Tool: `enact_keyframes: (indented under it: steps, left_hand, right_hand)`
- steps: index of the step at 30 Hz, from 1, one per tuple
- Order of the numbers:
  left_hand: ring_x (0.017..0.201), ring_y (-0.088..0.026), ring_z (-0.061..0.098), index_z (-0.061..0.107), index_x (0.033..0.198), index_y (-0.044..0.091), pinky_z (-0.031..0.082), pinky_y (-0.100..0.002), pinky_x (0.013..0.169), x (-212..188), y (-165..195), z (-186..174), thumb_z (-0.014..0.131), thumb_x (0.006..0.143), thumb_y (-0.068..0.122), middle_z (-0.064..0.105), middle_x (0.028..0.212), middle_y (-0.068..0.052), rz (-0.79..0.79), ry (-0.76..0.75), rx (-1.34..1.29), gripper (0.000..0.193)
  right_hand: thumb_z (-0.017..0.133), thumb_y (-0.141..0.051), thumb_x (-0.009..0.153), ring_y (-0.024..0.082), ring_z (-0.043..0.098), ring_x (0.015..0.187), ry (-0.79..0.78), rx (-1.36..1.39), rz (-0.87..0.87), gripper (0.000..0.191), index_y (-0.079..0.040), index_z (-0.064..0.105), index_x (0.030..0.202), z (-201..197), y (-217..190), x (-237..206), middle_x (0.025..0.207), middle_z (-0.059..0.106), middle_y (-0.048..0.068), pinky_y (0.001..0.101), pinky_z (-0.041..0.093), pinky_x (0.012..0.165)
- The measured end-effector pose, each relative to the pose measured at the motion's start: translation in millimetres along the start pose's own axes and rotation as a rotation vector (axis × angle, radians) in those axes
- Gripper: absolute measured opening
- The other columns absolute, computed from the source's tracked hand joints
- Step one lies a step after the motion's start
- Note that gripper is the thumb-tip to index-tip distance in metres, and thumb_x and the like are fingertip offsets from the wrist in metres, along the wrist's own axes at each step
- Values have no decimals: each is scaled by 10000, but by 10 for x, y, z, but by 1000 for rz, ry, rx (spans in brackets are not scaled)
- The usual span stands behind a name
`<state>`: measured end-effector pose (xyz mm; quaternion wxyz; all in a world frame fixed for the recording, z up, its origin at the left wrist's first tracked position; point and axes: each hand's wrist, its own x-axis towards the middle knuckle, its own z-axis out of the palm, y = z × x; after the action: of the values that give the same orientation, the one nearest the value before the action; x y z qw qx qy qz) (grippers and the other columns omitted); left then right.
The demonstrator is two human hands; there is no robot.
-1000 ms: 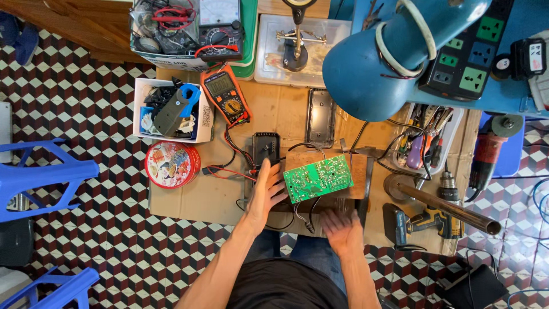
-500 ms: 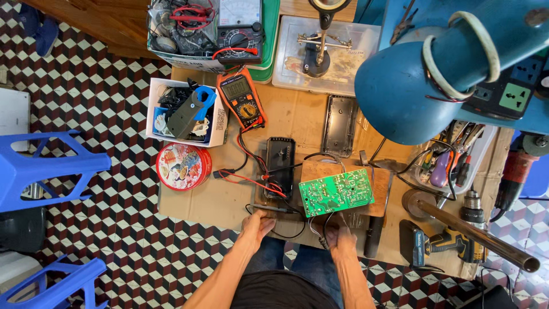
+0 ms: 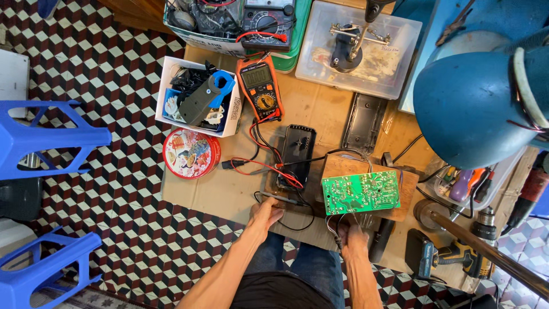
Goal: The person tests a green circuit board by connecting it to a power supply and multimeter, then attaches a small fan to the board and observes it spinning. The person uses a magnifying glass to inspect the board and continues testing with probes.
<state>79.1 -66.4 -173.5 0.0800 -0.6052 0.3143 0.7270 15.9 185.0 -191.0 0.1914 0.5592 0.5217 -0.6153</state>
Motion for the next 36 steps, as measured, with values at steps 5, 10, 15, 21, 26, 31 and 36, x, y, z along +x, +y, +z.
enact_keyframes:
  steps: [5,10,15,21,26,31,36]
  left_hand:
    - [913,-258,697,545,1091,-32,629,-396,894,36,62,-61,695,881,206,668,1062,-157,-36,-11,34,350]
    - [908,-289,703,572,1084,-65,627,-410,904,33,89,-177,684,897,177,664,1016,-179,-87,-54,24,325]
    - [965,-278,704,611,1112,-68,606,-389,935,-29,96,19,637,927,187,691,1042,-170,-71,-175,105,316]
    - [1057,-291,710,633,1142,-19,579,-399,933,-268,336,22,546,957,218,724,1118,-169,-161,-186,327,312]
    - [1083,-359,692,570,1092,-92,592,-431,968,-331,274,148,528,970,154,678,1121,-216,-81,-214,192,277]
    - [1082,-385,688,560,1051,-113,586,-455,988,-352,178,151,540,923,71,672,1107,-243,-65,-182,204,225]
    - [1111,-390,672,551,1070,-114,564,-468,1012,-460,173,116,537,938,108,651,1153,-265,-32,-252,248,259]
  right_hand:
    - [602,-17,955,184,612,598,-125,55,-37,150,93,657,1043,5,82,10,792,631,117,295,507,466]
    - [709,-193,1013,218,598,628,-96,-97,-55,283,84,671,1062,57,99,-67,831,643,147,315,453,462]
    - [672,-247,948,329,743,742,-91,-174,20,381,116,702,1061,62,-256,-180,903,738,248,376,628,585]
    - [652,-251,960,322,776,766,-273,-228,64,429,156,696,1088,-113,-360,-331,952,771,253,368,651,680]
    - [666,-215,924,286,757,844,-249,-67,-199,436,104,620,1219,-496,-435,-380,1043,717,157,374,639,734]
    - [694,-231,919,240,690,904,-165,-70,-285,571,17,508,1399,-693,-476,-436,1087,671,185,329,591,778]
    - [714,-266,894,181,694,971,-125,-75,-302,622,-19,485,1417,-917,-423,-630,1111,709,96,321,573,837]
